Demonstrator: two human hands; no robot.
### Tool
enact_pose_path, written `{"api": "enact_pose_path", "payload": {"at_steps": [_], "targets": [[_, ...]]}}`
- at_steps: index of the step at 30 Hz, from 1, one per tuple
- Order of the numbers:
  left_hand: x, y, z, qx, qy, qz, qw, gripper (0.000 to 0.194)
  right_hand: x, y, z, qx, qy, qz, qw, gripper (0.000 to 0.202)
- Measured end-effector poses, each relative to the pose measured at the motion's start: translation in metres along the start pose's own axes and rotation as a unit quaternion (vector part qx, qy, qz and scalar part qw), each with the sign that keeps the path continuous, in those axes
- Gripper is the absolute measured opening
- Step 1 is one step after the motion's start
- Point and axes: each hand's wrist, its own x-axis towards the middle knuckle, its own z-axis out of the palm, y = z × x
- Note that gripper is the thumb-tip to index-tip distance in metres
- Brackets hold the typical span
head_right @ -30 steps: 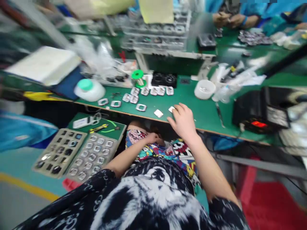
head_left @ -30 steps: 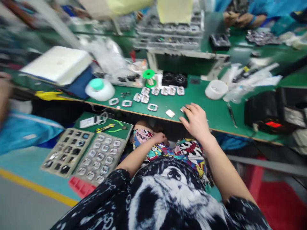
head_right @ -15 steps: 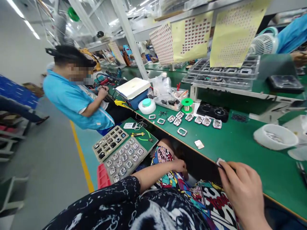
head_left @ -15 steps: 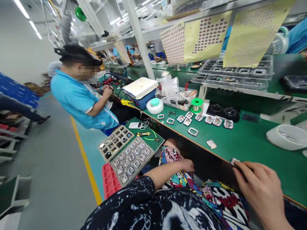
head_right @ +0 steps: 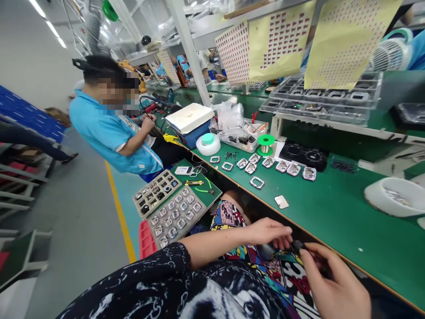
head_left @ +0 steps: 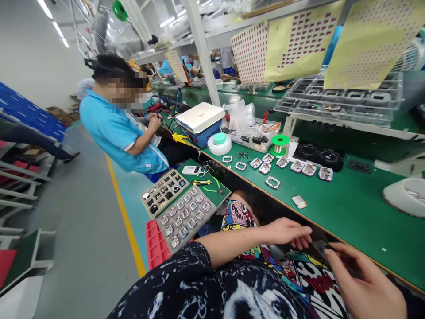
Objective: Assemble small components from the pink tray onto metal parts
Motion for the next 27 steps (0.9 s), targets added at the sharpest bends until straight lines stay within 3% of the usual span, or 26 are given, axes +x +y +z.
{"api": "enact_pose_path", "payload": {"at_steps": [2,5,10,16,18,22,27], "targets": [[-0.015,0.026,0.004,-0.086,0.003,0.027,0.996,0.076,-0.005,0.005,0.007,0.038,-0.059,0.085,0.994,0.016],[-0.035,0.043,0.002,-0.05,-0.02,0.018,0.998,0.066,-0.011,0.013,0.016,0.078,-0.101,0.168,0.977,0.019],[-0.044,0.019,0.002,-0.1,-0.036,-0.011,0.994,0.067,-0.027,0.021,0.027,0.141,-0.134,0.234,0.953,0.021],[-0.043,-0.008,0.014,-0.156,0.033,-0.088,0.983,0.085,-0.054,0.047,0.049,0.2,-0.145,0.283,0.927,0.035],[-0.043,-0.007,0.016,-0.175,0.058,-0.092,0.979,0.085,-0.061,0.052,0.055,0.216,-0.129,0.283,0.926,0.044],[-0.046,0.001,0.017,-0.161,0.066,-0.083,0.981,0.077,-0.064,0.048,0.056,0.191,-0.155,0.303,0.921,0.066],[-0.049,0.012,0.019,-0.146,0.064,-0.093,0.983,0.077,-0.06,0.037,0.05,0.21,-0.14,0.372,0.893,0.073]]}}
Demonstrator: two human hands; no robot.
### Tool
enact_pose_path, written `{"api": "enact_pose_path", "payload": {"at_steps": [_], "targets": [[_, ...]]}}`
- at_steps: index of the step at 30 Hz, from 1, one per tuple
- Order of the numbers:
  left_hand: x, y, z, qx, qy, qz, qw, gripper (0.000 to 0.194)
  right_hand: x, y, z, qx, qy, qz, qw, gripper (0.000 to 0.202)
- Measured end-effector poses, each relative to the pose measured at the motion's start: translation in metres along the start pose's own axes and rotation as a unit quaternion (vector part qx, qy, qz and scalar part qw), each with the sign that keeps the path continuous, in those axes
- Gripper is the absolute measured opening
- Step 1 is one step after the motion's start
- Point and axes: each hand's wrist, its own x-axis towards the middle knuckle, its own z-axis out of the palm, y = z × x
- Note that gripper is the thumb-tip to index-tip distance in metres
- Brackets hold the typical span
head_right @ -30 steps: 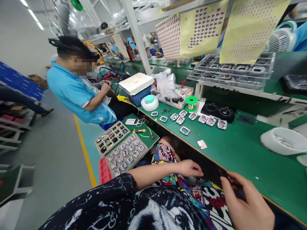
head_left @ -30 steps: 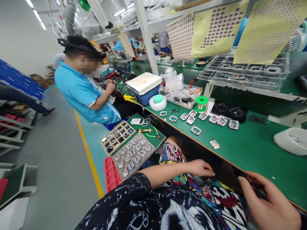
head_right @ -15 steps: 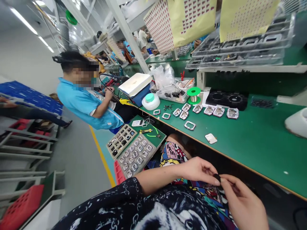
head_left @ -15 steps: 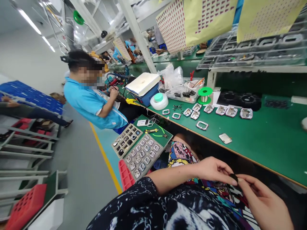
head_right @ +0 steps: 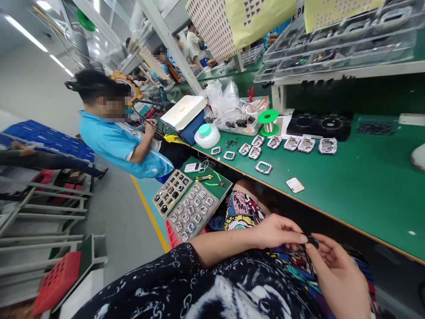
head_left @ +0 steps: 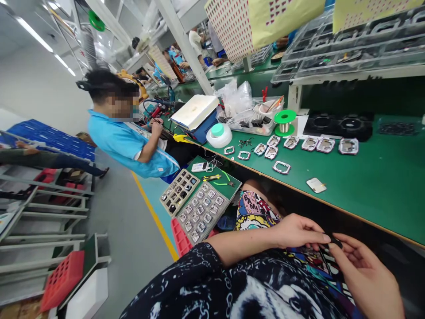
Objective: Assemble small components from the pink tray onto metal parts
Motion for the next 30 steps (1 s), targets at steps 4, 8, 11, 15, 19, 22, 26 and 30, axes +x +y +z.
{"api": "enact_pose_path", "payload": {"at_steps": [4,8,11,15,19,22,26,30], "targets": [[-0.001,0.004,0.001,0.01,-0.001,-0.017,1.0,0.078,0.001,0.003,-0.003,0.026,0.013,0.016,0.999,0.07],[-0.001,0.004,-0.001,0.01,0.0,-0.012,1.0,0.076,0.002,0.008,-0.005,0.023,0.011,0.012,1.0,0.067],[0.0,0.0,-0.002,0.012,-0.001,-0.009,1.0,0.074,0.001,0.007,-0.003,0.008,0.014,0.003,1.0,0.068],[0.004,-0.009,-0.007,0.02,0.003,-0.012,1.0,0.077,-0.002,0.002,0.002,-0.008,0.021,-0.008,1.0,0.069],[0.01,-0.02,-0.014,0.06,0.023,0.007,0.998,0.079,-0.004,0.006,0.004,-0.013,0.015,-0.012,1.0,0.066],[0.011,-0.023,-0.017,0.122,0.036,0.029,0.992,0.073,-0.003,0.013,0.004,-0.027,0.011,-0.02,0.999,0.062],[0.009,-0.024,-0.019,0.149,0.046,0.041,0.987,0.07,0.001,0.022,0.004,-0.054,0.005,-0.03,0.998,0.057],[0.013,-0.033,-0.023,0.121,0.05,0.036,0.991,0.071,-0.001,0.036,-0.002,-0.027,-0.009,-0.002,1.0,0.055]]}}
